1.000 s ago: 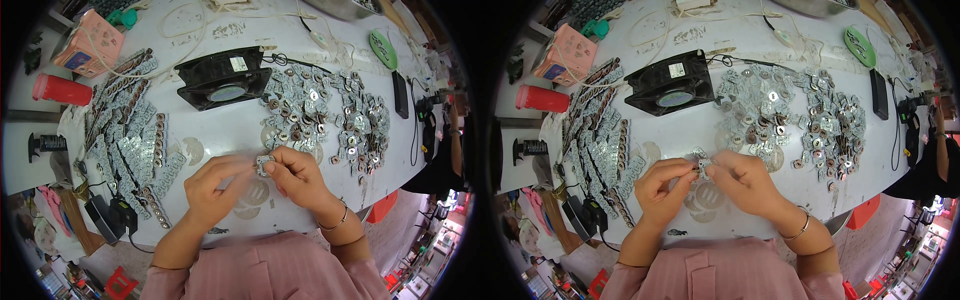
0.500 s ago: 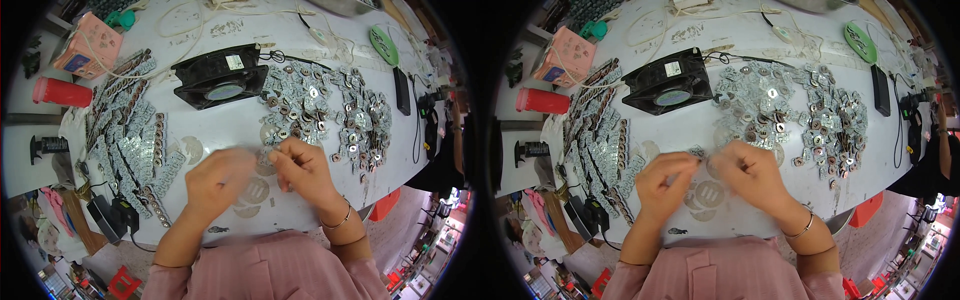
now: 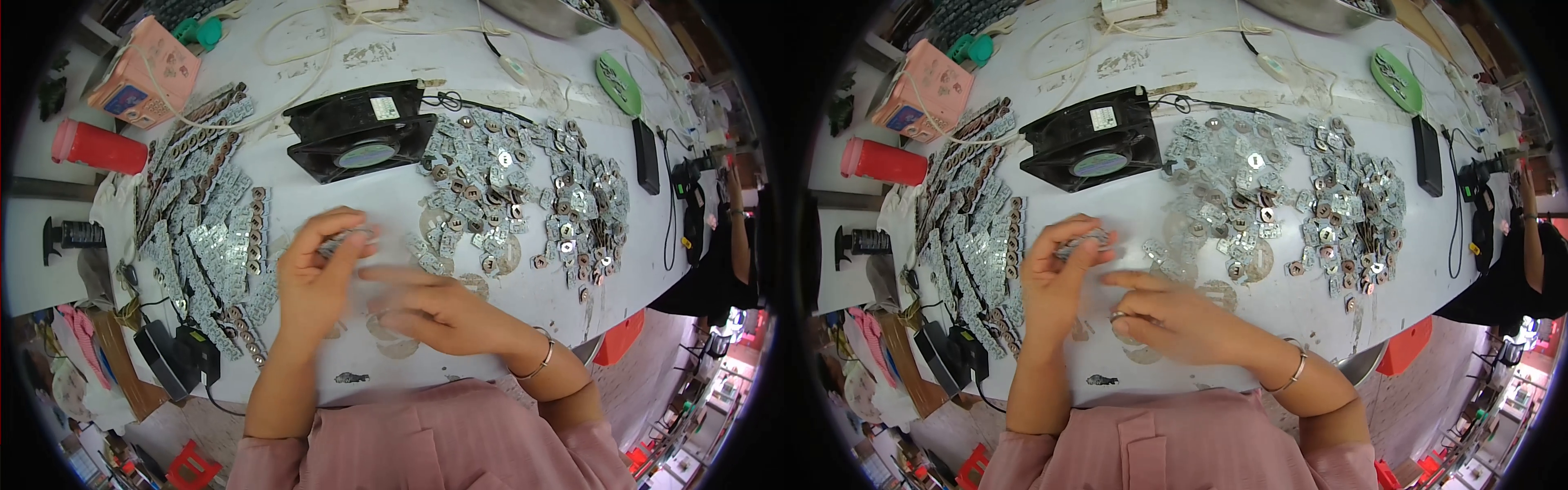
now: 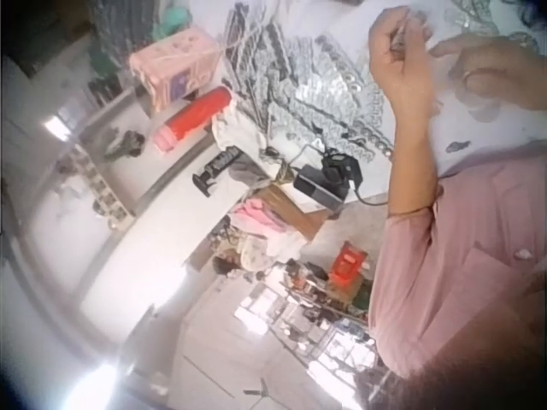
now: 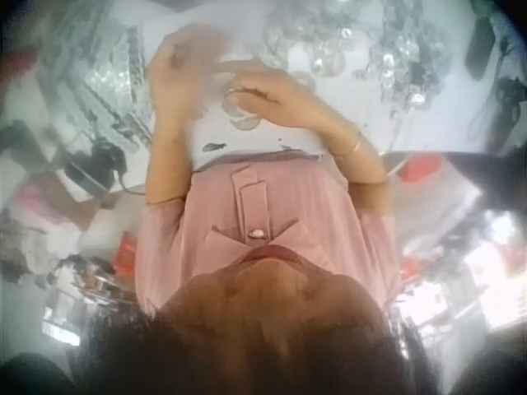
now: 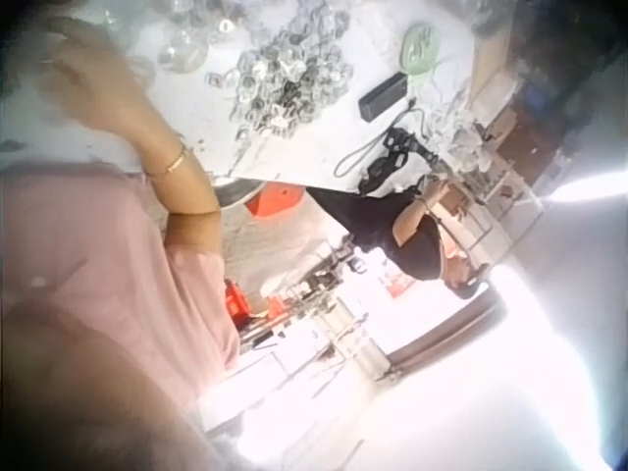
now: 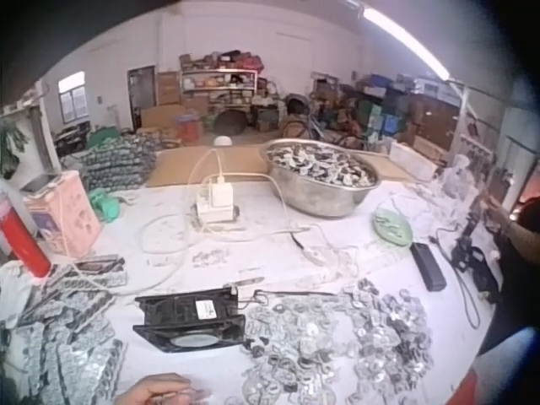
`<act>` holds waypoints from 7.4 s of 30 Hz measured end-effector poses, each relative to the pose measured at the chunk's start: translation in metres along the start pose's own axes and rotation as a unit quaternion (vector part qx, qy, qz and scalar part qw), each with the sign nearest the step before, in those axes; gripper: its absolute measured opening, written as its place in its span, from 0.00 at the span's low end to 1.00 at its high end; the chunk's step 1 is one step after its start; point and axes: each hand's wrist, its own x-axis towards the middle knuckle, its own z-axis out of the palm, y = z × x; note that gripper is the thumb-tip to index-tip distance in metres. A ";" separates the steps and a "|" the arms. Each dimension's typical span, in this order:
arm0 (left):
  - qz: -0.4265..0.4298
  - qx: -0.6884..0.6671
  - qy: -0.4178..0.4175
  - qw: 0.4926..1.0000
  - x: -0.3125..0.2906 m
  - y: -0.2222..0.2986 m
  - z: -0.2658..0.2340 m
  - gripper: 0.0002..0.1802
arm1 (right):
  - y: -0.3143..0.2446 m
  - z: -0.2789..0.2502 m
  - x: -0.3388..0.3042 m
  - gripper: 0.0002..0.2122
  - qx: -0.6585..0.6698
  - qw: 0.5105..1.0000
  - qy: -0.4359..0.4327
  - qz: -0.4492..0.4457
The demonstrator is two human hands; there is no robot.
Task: The person assembles electronic components onto circular metal plates by hand.
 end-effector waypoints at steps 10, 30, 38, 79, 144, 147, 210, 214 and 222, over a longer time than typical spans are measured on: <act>-0.054 -0.095 -0.038 0.993 -0.006 -0.001 -0.005 0.17 | 0.010 -0.020 -0.003 0.09 -0.050 0.976 0.202 0.059; -0.066 -0.181 -0.113 0.975 -0.019 -0.004 0.003 0.08 | -0.001 -0.022 -0.008 0.09 0.169 0.976 0.096 0.098; 0.209 0.113 -0.025 0.971 -0.014 -0.012 0.005 0.09 | -0.003 -0.017 0.000 0.10 -0.027 0.986 0.149 0.073; 0.122 0.194 -0.113 0.967 -0.014 -0.019 0.031 0.08 | 0.014 -0.024 -0.018 0.07 -0.292 0.911 0.284 -0.059; -0.044 -0.040 -0.071 0.996 -0.024 -0.019 -0.004 0.11 | -0.006 -0.016 -0.019 0.07 -0.092 0.987 0.131 0.024; -0.023 0.046 -0.048 0.998 -0.024 -0.008 0.003 0.10 | 0.001 -0.018 -0.012 0.06 -0.262 0.947 0.153 -0.104; 0.010 -0.110 -0.084 0.990 -0.017 -0.005 0.010 0.10 | -0.005 -0.024 -0.005 0.08 0.293 0.924 0.115 0.219; 0.115 0.054 -0.098 0.987 -0.020 -0.010 0.010 0.15 | -0.010 -0.020 -0.005 0.08 0.314 0.910 0.139 0.234; 0.225 0.311 -0.071 0.921 -0.022 0.007 0.013 0.11 | -0.007 -0.027 -0.016 0.04 0.046 0.960 0.226 0.157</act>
